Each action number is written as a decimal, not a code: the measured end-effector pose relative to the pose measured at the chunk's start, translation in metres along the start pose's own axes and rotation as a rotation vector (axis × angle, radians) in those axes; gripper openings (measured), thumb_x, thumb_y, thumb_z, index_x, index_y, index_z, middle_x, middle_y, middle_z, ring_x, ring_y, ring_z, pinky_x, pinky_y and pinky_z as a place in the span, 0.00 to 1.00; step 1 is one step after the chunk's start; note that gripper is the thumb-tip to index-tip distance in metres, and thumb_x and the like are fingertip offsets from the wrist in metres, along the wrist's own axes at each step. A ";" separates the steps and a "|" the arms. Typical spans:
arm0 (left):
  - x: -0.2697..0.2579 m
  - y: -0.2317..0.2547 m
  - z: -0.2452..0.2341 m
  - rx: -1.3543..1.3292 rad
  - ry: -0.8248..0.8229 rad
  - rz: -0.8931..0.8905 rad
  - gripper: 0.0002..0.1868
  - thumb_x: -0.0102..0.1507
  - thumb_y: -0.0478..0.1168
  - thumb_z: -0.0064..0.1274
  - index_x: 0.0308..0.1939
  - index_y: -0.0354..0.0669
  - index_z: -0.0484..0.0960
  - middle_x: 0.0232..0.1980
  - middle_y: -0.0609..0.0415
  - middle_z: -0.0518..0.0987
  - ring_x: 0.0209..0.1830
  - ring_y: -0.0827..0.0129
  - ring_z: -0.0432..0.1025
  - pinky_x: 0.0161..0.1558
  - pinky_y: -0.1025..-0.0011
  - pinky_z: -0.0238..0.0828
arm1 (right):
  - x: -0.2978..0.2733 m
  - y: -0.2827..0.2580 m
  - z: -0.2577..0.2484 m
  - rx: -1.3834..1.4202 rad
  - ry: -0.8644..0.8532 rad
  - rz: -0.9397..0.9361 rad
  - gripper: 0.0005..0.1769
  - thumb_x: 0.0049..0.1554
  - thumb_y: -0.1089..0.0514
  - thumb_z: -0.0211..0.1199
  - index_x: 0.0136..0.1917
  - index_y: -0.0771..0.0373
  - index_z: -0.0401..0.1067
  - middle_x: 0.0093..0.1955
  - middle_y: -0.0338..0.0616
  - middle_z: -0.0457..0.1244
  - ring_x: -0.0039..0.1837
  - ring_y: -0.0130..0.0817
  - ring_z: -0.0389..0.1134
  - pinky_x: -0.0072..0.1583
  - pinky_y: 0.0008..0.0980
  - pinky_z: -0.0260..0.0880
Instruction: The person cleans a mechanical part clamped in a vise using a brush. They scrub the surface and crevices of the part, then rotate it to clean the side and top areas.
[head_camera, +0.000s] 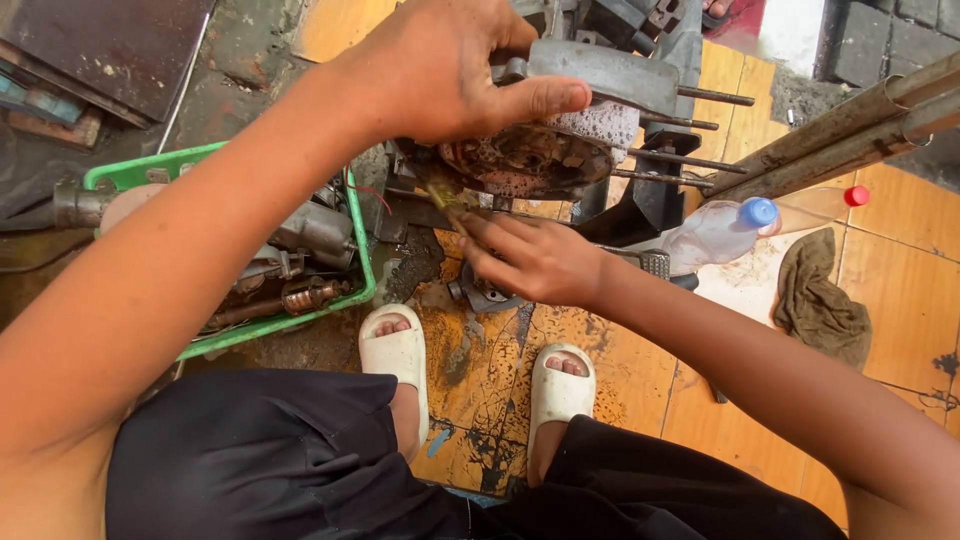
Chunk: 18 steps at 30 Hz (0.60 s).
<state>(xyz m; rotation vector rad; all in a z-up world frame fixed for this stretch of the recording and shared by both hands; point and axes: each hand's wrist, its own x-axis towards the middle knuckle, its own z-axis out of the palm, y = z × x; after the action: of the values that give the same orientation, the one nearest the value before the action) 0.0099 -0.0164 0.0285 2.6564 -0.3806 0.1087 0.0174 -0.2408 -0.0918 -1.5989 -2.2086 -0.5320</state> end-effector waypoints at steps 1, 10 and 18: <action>-0.002 0.000 0.001 0.030 0.023 0.031 0.42 0.76 0.73 0.50 0.25 0.46 0.56 0.22 0.55 0.48 0.21 0.63 0.46 0.30 0.56 0.37 | 0.002 0.002 0.006 -0.065 -0.026 -0.030 0.10 0.66 0.66 0.56 0.61 0.68 0.68 0.65 0.63 0.63 0.58 0.47 0.72 0.40 0.33 0.76; -0.005 -0.008 0.013 0.001 0.149 0.108 0.41 0.77 0.70 0.55 0.26 0.44 0.60 0.23 0.54 0.52 0.22 0.63 0.49 0.30 0.58 0.39 | -0.019 -0.024 0.034 -0.156 -0.315 0.227 0.10 0.58 0.69 0.65 0.52 0.71 0.69 0.48 0.66 0.68 0.52 0.60 0.75 0.33 0.42 0.79; -0.006 -0.010 0.018 0.022 0.144 0.040 0.41 0.71 0.77 0.49 0.50 0.37 0.76 0.45 0.45 0.74 0.42 0.47 0.68 0.43 0.53 0.59 | -0.017 -0.032 -0.002 -0.094 -0.581 0.389 0.18 0.61 0.68 0.63 0.62 0.76 0.65 0.61 0.74 0.65 0.60 0.62 0.72 0.38 0.38 0.87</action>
<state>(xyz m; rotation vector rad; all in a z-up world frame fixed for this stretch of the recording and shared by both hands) 0.0069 -0.0146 0.0069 2.6428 -0.3873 0.3166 -0.0075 -0.2654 -0.1013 -2.3975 -2.1596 -0.0557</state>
